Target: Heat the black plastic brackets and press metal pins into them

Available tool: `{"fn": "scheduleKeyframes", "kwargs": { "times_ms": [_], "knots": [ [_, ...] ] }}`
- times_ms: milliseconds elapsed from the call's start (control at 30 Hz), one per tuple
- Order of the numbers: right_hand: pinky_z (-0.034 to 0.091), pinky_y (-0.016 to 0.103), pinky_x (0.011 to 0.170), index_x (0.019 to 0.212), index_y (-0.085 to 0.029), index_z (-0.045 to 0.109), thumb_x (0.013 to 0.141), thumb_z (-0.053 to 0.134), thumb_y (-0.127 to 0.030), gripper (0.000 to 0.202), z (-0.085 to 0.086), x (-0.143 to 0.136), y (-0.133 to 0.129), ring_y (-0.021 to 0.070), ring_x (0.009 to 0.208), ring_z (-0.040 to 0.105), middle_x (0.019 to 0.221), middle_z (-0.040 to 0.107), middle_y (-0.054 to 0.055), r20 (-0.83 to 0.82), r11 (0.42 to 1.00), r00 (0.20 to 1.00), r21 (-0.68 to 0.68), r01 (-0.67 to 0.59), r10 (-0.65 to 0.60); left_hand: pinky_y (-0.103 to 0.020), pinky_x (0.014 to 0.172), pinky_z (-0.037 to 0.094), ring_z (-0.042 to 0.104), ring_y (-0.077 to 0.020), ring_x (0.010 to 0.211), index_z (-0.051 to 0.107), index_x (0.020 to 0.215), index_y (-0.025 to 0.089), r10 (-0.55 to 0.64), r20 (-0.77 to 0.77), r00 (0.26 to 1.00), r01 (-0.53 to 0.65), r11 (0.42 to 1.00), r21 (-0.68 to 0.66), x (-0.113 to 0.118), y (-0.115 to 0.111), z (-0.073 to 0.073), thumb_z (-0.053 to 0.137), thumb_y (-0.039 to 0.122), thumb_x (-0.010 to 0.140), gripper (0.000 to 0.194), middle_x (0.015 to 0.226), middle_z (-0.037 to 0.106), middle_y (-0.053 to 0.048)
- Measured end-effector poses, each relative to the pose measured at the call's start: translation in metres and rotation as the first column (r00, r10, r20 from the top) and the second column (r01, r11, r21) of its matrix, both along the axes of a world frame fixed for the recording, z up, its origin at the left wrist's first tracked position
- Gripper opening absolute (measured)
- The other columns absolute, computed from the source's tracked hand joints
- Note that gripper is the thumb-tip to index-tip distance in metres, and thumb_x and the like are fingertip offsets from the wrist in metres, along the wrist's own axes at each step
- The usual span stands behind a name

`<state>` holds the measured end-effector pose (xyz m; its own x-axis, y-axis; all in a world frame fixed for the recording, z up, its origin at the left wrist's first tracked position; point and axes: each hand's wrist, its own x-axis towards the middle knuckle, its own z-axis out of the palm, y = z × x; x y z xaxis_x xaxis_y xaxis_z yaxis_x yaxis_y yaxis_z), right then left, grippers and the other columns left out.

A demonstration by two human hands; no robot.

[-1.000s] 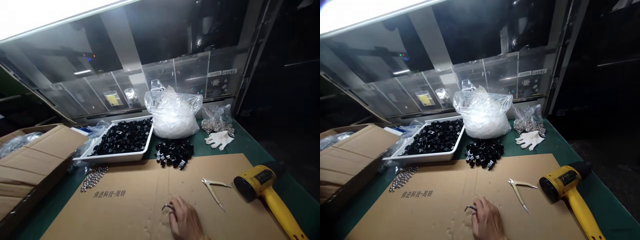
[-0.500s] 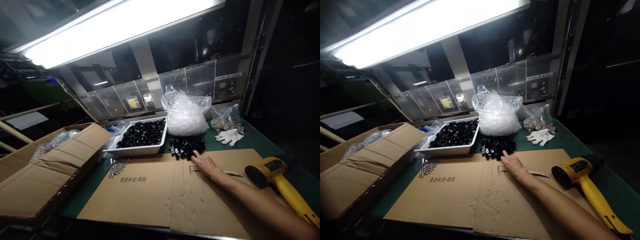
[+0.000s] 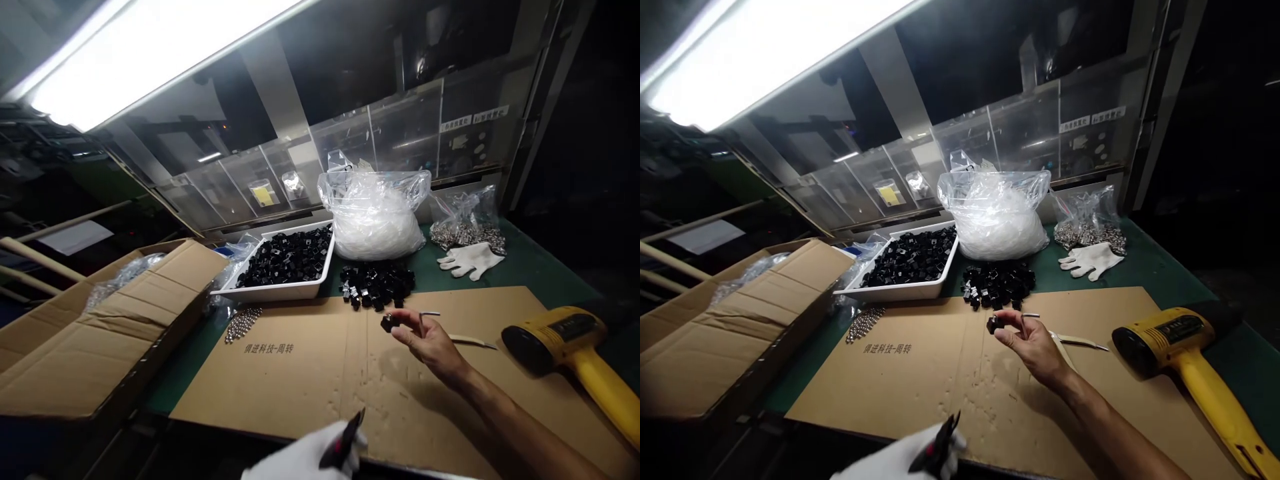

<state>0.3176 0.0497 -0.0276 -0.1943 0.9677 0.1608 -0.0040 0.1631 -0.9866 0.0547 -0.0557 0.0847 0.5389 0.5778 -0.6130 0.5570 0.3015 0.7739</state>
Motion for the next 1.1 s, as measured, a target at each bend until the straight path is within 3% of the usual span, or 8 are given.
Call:
{"fn": "scheduleKeyframes", "kwargs": {
  "times_ms": [167,367,500,633,767,900,967,1100],
  "knots": [
    [0.060,0.034,0.080,0.122,-0.022,0.070,0.087,0.076,-0.055,0.048,0.011,0.005,-0.035,0.0222,0.095,0.070,0.109,0.075,0.008,-0.263,0.989,0.965,-0.142,-0.035,-0.004,-0.038,0.098,0.049,0.058,-0.0226,0.109,0.063,0.126,0.021,0.005,0.025,1.000,-0.005,1.000,0.006,0.037,0.045,0.002,0.062,0.014,0.076,0.051,0.116,0.065,-0.003],
    [0.059,0.038,0.090,0.114,-0.026,0.076,0.079,0.085,-0.050,0.043,0.011,0.015,-0.051,0.0258,0.105,0.069,0.118,0.075,0.009,-0.330,0.979,0.943,-0.202,-0.029,-0.040,-0.037,0.092,0.053,0.060,-0.0217,0.102,0.062,0.125,0.021,0.016,0.046,0.999,-0.013,0.998,-0.058,0.059,0.056,-0.006,0.060,0.016,0.075,0.050,0.108,0.063,-0.004],
    [0.061,0.037,0.080,0.116,-0.027,0.077,0.079,0.086,-0.046,0.042,0.004,0.015,-0.057,0.0261,0.094,0.070,0.106,0.076,0.007,-0.326,0.972,0.945,-0.228,-0.050,-0.028,-0.037,0.093,0.052,0.059,-0.0208,0.100,0.063,0.120,0.019,0.002,0.039,0.999,-0.001,1.000,-0.021,0.055,0.054,-0.015,0.058,0.017,0.077,0.044,0.109,0.063,-0.004],
    [0.060,0.033,0.070,0.119,-0.026,0.076,0.080,0.086,-0.044,0.045,-0.004,0.005,-0.059,0.0204,0.077,0.067,0.095,0.076,0.004,-0.356,0.964,0.934,-0.239,-0.118,0.026,-0.036,0.089,0.052,0.061,-0.0195,0.094,0.061,0.123,0.019,0.051,0.078,0.996,-0.047,0.998,-0.051,0.048,0.049,-0.020,0.056,0.017,0.079,0.045,0.107,0.065,-0.004],
    [0.058,0.031,0.076,0.118,-0.027,0.075,0.080,0.085,-0.045,0.043,-0.012,-0.008,-0.052,0.0196,0.085,0.068,0.104,0.077,0.005,-0.416,0.952,0.904,-0.227,-0.207,0.098,-0.035,0.085,0.053,0.061,-0.0175,0.089,0.060,0.128,0.020,0.107,0.049,0.993,-0.098,0.982,-0.160,0.039,0.049,-0.018,0.058,0.018,0.079,0.049,0.107,0.066,-0.004],
    [0.058,0.032,0.084,0.116,-0.029,0.076,0.081,0.085,-0.042,0.038,-0.018,-0.019,-0.041,0.0209,0.094,0.070,0.104,0.078,0.005,-0.464,0.926,0.868,-0.219,-0.307,0.178,-0.036,0.092,0.051,0.062,-0.0213,0.100,0.066,0.118,0.020,0.059,0.139,0.988,-0.034,0.983,-0.180,0.026,0.052,-0.016,0.059,0.028,0.088,0.032,0.110,0.068,-0.005],
    [0.057,0.033,0.088,0.116,-0.029,0.077,0.081,0.085,-0.040,0.037,-0.021,-0.022,-0.036,0.0209,0.096,0.071,0.107,0.078,0.006,-0.483,0.909,0.848,-0.216,-0.355,0.217,-0.037,0.094,0.051,0.063,-0.0230,0.104,0.068,0.115,0.019,0.077,0.258,0.963,-0.008,0.966,-0.258,0.019,0.053,-0.020,0.059,0.031,0.090,0.030,0.110,0.069,-0.007],
    [0.054,0.036,0.098,0.115,-0.032,0.078,0.080,0.086,-0.043,0.038,-0.023,-0.023,-0.028,0.0218,0.103,0.072,0.112,0.078,0.006,-0.518,0.874,0.811,-0.217,-0.434,0.273,-0.039,0.082,0.056,0.069,-0.0216,0.082,0.065,0.121,0.018,0.218,0.376,0.901,0.007,0.857,-0.516,0.011,0.054,-0.038,0.060,0.028,0.082,0.041,0.096,0.069,-0.007]
  ]
}}
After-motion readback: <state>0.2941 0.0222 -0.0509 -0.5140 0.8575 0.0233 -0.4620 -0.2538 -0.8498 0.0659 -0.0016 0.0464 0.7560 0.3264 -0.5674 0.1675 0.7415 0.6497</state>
